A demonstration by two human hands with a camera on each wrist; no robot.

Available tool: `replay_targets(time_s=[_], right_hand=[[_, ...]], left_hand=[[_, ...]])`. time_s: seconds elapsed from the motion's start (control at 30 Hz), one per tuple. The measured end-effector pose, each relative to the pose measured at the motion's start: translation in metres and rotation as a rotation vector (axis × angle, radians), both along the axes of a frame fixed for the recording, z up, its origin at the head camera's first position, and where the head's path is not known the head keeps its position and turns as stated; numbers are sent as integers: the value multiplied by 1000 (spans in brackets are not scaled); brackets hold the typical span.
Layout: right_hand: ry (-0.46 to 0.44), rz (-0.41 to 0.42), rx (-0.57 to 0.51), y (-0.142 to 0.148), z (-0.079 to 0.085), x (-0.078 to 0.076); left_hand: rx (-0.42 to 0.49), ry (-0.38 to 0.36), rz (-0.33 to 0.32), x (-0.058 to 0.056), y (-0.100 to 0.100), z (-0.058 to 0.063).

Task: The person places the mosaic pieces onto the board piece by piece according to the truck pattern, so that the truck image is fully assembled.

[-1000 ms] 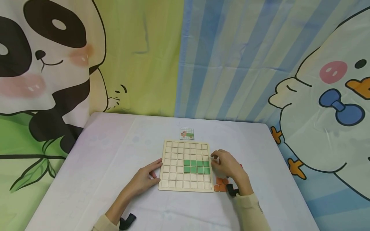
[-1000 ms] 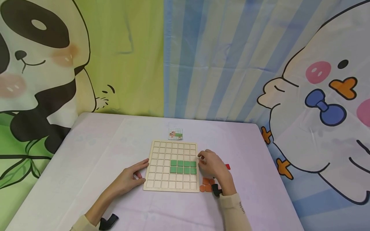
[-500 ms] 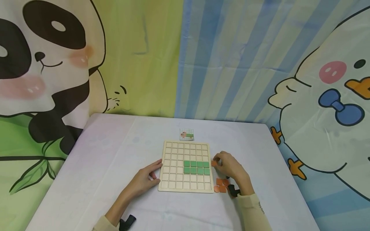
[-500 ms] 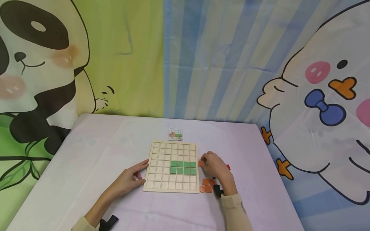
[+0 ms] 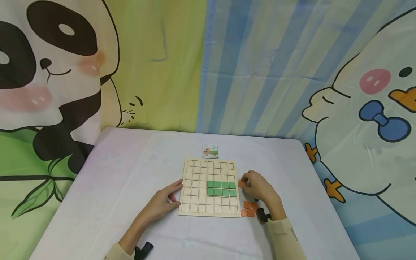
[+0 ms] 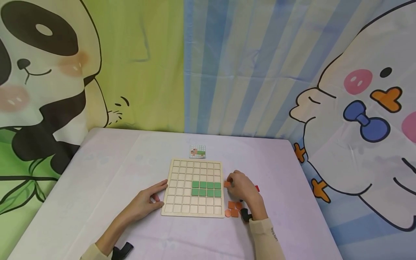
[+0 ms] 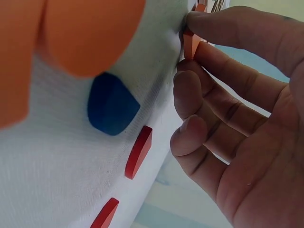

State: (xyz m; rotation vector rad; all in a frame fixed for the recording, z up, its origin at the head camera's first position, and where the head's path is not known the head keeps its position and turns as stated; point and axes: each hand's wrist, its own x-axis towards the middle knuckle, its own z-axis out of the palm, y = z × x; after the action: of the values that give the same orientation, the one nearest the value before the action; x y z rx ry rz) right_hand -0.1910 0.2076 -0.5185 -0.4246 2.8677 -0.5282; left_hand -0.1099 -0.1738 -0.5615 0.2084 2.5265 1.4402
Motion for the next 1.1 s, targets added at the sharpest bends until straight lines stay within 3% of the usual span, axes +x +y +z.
replay_targets(time_s=[0.33, 0.83, 1.1], right_hand=[[63, 20, -28, 2, 3, 3], [53, 11, -69, -15, 7, 9], [106, 93, -102, -29, 5, 16]], left_hand=[[11, -2, -2, 0, -1, 0], [-14, 5, -5, 0, 3, -2], [-12, 5, 14, 1, 5, 0]])
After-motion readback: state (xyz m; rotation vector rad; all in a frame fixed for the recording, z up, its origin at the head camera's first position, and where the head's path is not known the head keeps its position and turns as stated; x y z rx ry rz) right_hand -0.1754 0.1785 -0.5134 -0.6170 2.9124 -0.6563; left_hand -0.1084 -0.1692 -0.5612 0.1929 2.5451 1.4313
